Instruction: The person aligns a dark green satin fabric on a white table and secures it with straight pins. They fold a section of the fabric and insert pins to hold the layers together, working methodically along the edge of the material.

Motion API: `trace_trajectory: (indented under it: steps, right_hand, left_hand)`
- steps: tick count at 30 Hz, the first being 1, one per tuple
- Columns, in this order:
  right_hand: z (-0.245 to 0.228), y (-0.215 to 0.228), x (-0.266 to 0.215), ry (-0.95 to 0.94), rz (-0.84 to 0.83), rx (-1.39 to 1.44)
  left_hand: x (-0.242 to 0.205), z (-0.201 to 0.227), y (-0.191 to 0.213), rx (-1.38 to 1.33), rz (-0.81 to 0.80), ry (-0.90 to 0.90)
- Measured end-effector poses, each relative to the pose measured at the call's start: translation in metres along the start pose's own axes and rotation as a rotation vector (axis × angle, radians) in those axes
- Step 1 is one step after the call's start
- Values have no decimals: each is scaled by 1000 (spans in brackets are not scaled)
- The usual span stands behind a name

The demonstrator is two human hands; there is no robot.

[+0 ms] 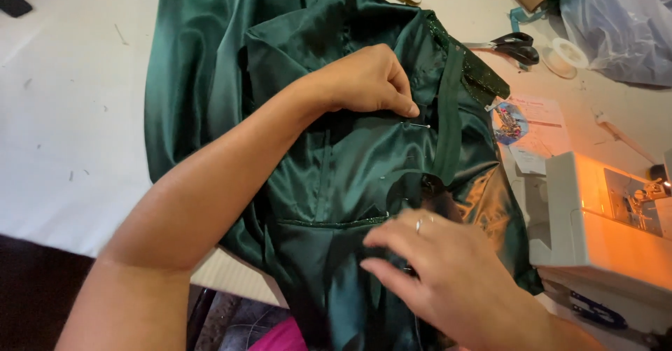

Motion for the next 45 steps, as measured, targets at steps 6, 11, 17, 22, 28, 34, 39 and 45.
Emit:
trace_trajectory:
  steps: [6,11,17,22,28,34,39,45]
  right_hand:
    - [28,-28,7,-267,-13,25]
    - [32,-37,9,-277,-42,65]
    - [28,-33,16,-254,-67,103]
    - [27,-36,17,-245,-73,80]
    - [33,-43,13,-283,-95,18]
    - [32,-42,10,-240,-113,-2]
    - [36,-45,8,-292,-233,63]
    - [43,-49,5,-334,-336,89]
  left_hand:
    - [1,-3,-1,-23,-7,7]
    - [0,-2,-1,-40,-13,17]
    - [2,-3,-1,-31,-7,14]
    - [0,-3,-2,-46,-6,39]
    - [1,-2,-2,-41,-12,22]
    - [2,-2,-2,-22,-10,-1]
    - [1,-3,-2,-29,-3,35]
    - [6,-1,-6,-48,-37,-69]
Point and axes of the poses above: each hand's wrist, its own x-axis towards the middle knuckle, its own y-axis out of the back of the hand, z = x × y, the point moved 10 cm from there along x, towards the middle knuckle, and after that the axes turned 14 degrees about -x, right-handed, at the moved point
